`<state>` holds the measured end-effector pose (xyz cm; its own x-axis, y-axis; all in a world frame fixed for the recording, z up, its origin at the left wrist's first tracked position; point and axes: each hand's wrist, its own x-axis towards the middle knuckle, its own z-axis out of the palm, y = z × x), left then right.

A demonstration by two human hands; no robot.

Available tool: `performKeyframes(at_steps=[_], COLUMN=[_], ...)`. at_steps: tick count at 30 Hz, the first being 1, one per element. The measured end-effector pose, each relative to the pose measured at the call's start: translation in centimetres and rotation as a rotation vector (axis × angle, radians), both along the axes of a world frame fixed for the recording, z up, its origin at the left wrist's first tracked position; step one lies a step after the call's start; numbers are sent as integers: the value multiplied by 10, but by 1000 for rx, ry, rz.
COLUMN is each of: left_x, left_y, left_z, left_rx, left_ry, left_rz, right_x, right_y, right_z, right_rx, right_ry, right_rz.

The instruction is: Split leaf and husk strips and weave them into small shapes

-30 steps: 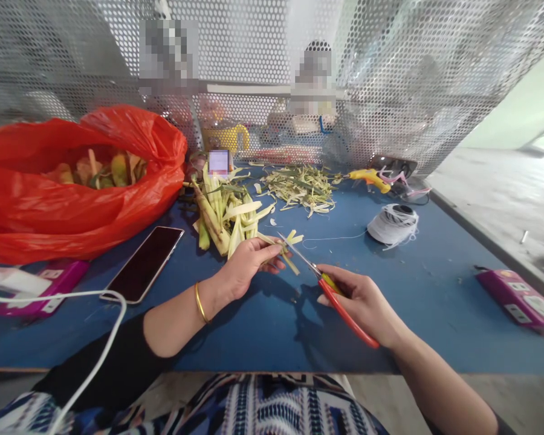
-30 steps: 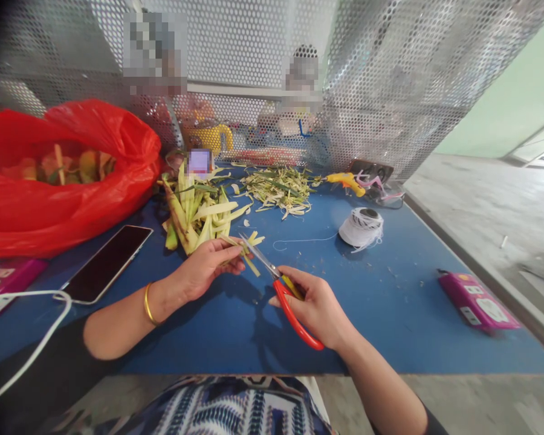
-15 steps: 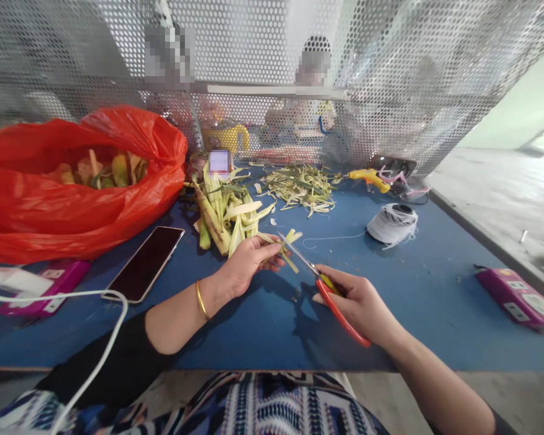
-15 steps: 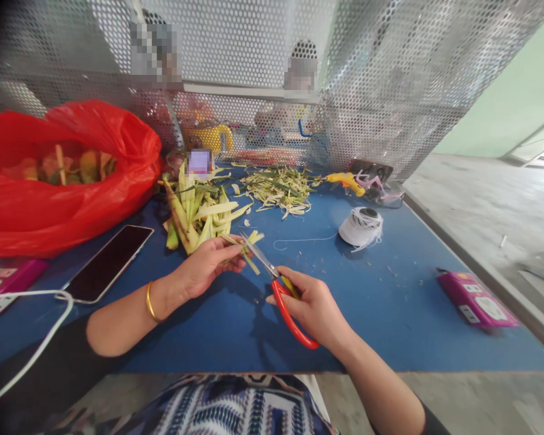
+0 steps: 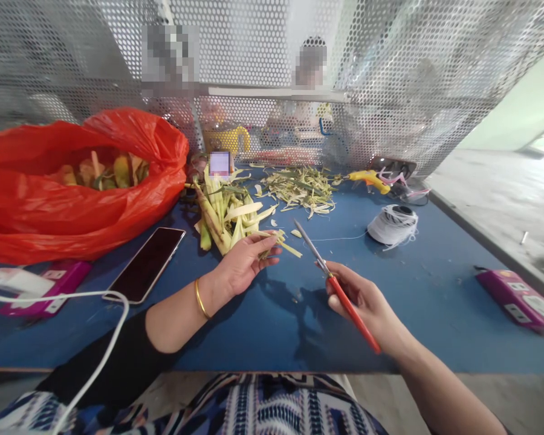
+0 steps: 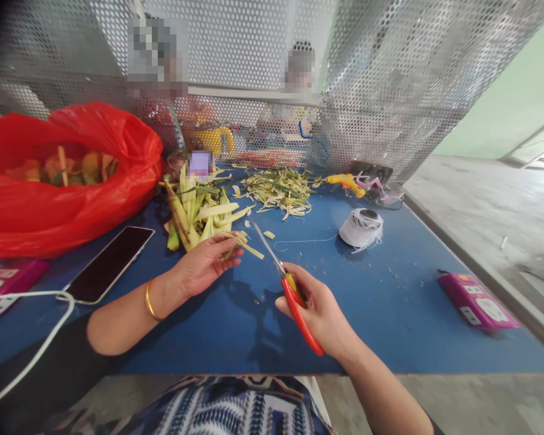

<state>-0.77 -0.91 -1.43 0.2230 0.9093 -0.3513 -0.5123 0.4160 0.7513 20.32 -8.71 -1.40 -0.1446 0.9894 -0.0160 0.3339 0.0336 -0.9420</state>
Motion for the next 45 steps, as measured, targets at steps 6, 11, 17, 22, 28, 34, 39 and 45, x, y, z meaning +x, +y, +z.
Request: performKeyframes(at_steps=[6,11,17,22,28,34,39,45], left_x=[1,2,3,3,3,2,2,2], left_y=[0,0,-1,-1,-1,-1,-2,-2], left_z=[0,-2,-4,-8,-11,-11,-11,-11], left_rx=[135,231,298,364,412,406,398,389], left_ry=[-21,18,69,126,192,221,219,227], left_rz=[115,162,170,164,143,131,123,111], right_x=[-5,-7,-14,-17,-19,-17,-19,-21], right_y=[-9,-16,-18,-17,-17,-19,-22,-23], right_z=[6,1,0,2,0,-3,-4,-6], right_rx=[-194,-350,-406,-425,-439,-410,-375,-383], right_ry=[134,415,591,622,606,508,360,323], right_rz=[73,161,196,195,162,138,153,130])
